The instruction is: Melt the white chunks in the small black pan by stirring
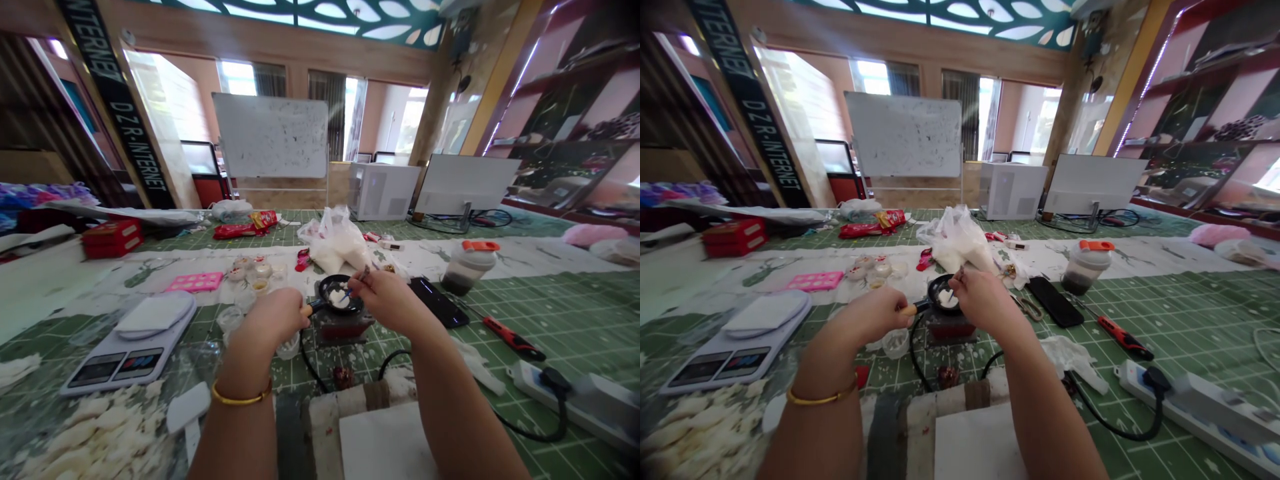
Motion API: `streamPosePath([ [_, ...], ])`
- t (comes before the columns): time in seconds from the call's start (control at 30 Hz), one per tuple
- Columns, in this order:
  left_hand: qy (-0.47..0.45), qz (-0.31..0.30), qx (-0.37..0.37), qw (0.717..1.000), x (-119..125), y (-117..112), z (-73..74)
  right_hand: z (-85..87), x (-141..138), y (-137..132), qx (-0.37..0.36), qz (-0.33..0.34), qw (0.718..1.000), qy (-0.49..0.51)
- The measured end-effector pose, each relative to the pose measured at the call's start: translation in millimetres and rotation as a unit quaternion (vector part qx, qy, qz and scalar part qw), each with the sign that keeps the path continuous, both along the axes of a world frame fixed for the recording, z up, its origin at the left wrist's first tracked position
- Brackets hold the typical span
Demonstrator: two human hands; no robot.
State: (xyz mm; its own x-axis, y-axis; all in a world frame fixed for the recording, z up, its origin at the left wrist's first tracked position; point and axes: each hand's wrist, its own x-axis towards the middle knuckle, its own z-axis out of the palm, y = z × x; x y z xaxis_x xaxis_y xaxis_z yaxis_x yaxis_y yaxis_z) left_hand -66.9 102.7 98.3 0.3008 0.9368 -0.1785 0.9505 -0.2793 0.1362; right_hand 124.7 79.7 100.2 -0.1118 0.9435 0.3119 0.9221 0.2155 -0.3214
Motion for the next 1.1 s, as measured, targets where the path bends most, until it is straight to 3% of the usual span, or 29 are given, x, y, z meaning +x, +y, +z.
streamPosePath([
  [0.17,-0.007,-0.003,0.002,1.000,-0.5,1.7,-1.9,1.6,2.8,0.6,0.001,-0.037,0.999,-0.013],
  [0.33,-0.007,0.003,-0.001,1.000,0.2,1.1,-0.8,4.5,5.3,-3.1,-0.019,0.000,0.999,0.026],
  [0.73,-0.036,-0.011,-0.003,0.999,-4.0,3.8,-4.4,3.5,0.2,-1.9,0.021,-0.064,0.998,-0.005],
  [1.1,-0.032,-0.016,0.002,0.999,-3.9,6.4,-6.3,-1.4,-3.7,0.3,0.013,-0.013,1.000,0.011],
])
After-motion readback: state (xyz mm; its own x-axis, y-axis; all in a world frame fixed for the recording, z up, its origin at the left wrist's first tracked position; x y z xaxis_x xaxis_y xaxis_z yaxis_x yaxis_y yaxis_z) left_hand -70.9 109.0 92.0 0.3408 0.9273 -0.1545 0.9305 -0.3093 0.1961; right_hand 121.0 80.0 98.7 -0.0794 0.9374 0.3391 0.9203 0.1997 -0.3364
